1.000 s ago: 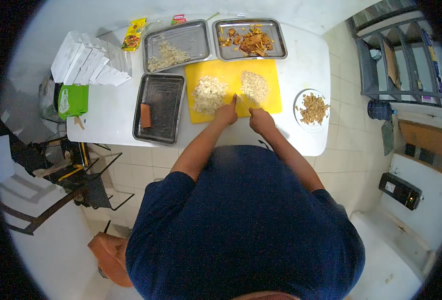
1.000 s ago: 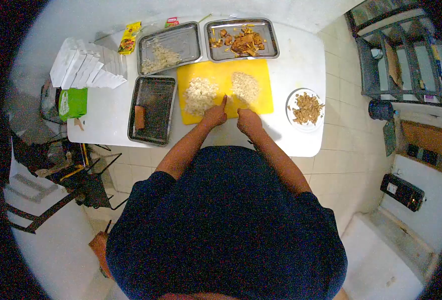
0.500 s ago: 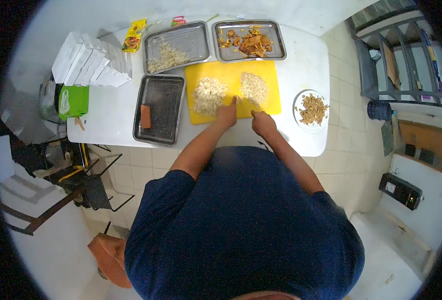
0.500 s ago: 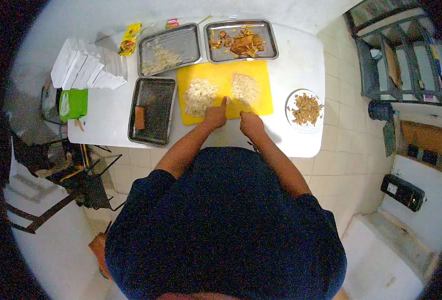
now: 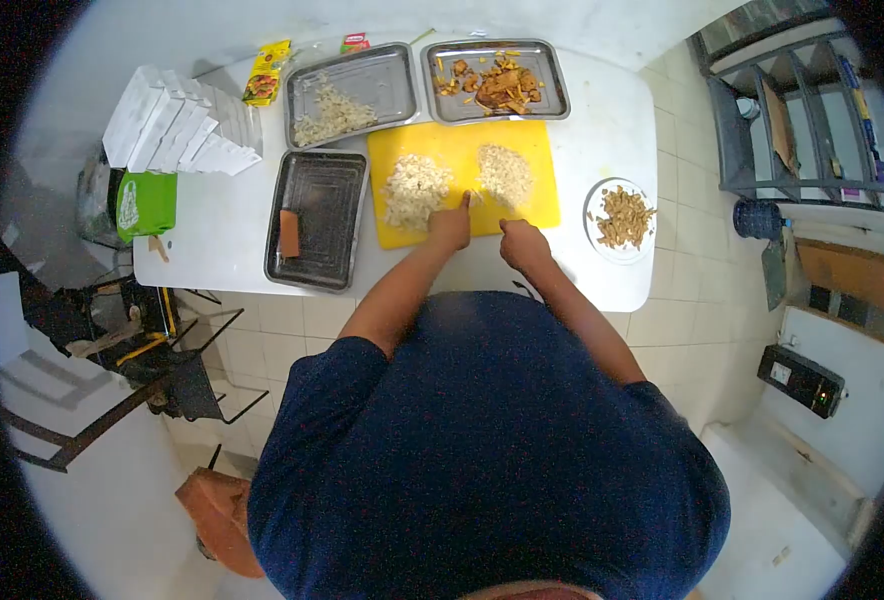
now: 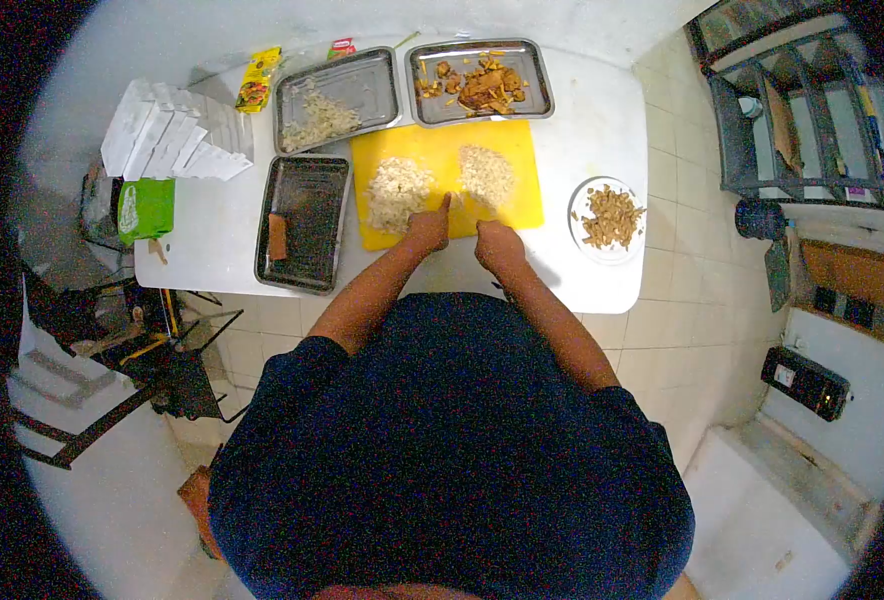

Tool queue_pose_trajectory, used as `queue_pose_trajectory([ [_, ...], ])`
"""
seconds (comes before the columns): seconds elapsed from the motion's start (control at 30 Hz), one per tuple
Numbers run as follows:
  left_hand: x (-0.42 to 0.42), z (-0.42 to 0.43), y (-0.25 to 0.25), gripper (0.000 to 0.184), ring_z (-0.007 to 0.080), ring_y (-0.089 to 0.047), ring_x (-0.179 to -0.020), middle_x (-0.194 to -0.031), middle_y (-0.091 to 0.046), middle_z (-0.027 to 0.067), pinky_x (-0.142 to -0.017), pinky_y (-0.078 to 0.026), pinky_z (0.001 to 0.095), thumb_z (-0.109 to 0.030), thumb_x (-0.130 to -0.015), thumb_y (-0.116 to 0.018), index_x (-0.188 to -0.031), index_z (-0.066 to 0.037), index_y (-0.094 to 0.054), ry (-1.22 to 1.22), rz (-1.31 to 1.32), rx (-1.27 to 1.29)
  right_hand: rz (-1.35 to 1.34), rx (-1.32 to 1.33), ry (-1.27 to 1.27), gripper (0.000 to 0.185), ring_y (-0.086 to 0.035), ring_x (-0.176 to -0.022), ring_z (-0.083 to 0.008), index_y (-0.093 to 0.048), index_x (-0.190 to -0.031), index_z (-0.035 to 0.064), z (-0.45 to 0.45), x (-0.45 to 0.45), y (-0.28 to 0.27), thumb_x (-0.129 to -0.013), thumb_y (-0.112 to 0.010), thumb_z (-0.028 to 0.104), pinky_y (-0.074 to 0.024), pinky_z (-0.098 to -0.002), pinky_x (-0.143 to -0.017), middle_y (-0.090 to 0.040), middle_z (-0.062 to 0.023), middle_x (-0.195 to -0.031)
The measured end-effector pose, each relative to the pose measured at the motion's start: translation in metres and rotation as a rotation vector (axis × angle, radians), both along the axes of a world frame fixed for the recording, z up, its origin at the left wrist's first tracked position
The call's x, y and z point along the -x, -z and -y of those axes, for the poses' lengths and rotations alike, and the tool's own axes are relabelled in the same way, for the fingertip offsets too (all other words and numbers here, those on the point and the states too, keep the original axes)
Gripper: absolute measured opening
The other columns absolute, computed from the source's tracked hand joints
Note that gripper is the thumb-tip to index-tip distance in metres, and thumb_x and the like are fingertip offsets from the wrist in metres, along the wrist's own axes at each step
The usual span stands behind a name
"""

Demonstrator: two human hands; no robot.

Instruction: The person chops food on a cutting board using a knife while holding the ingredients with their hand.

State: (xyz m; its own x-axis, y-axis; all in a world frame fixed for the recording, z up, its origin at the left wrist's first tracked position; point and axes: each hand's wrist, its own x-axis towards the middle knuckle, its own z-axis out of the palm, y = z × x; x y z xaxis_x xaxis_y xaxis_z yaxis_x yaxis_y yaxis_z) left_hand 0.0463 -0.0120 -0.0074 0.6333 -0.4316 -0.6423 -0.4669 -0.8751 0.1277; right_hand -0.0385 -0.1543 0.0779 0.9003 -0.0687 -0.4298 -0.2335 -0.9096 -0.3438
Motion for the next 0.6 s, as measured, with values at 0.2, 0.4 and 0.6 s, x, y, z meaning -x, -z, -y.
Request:
queue_pose_trajectory([
  [0.2, 0.005, -0.004, 0.001, 0.101, 0.0269, -0.07, -0.089, -0.101, -0.07, 0.0141, -0.077, -0.054, 0.0419, -0.013, -0.079, -0.065, -0.154, -0.011, 0.004, -0.019, -0.039, 0.01, 0.043, -0.068, 0.037, 0.017, -0.065, -0.089, -0.0403, -0.061, -0.092, -0.0008, 0.002, 0.009, 0.004, -0.082, -0.048, 0.006, -0.052, -0.0501, -0.079, -0.065, -0.0248, -0.089],
  [0.4, 0.009, -0.002, -0.004, 0.109, 0.0277, -0.069, -0.093, -0.105, -0.069, 0.0175, -0.082, -0.053, 0.0429, -0.016, -0.079, -0.065, -0.151, -0.011, 0.017, -0.076, -0.131, 0.019, -0.036, -0.038, -0.003, 0.023, -0.065, -0.087, -0.041, -0.059, -0.102, -0.0005, -0.003, 0.028, 0.015, -0.083, -0.048, 0.007, -0.0517, -0.0508, -0.078, -0.065, -0.0253, -0.09],
  [0.6, 0.009, 0.004, 0.005, 0.112, 0.0421, -0.066, -0.086, -0.096, -0.066, 0.0315, -0.086, -0.051, 0.0456, -0.015, -0.078, -0.06, -0.136, 0.008, 0.033, -0.183, -0.292, 0.2, 0.034, -0.048, -0.017, 0.018, -0.065, -0.084, -0.0409, -0.057, -0.098, -0.0008, -0.002, 0.028, 0.015, -0.084, -0.049, 0.007, -0.0521, -0.0509, -0.075, -0.065, -0.0246, -0.089],
])
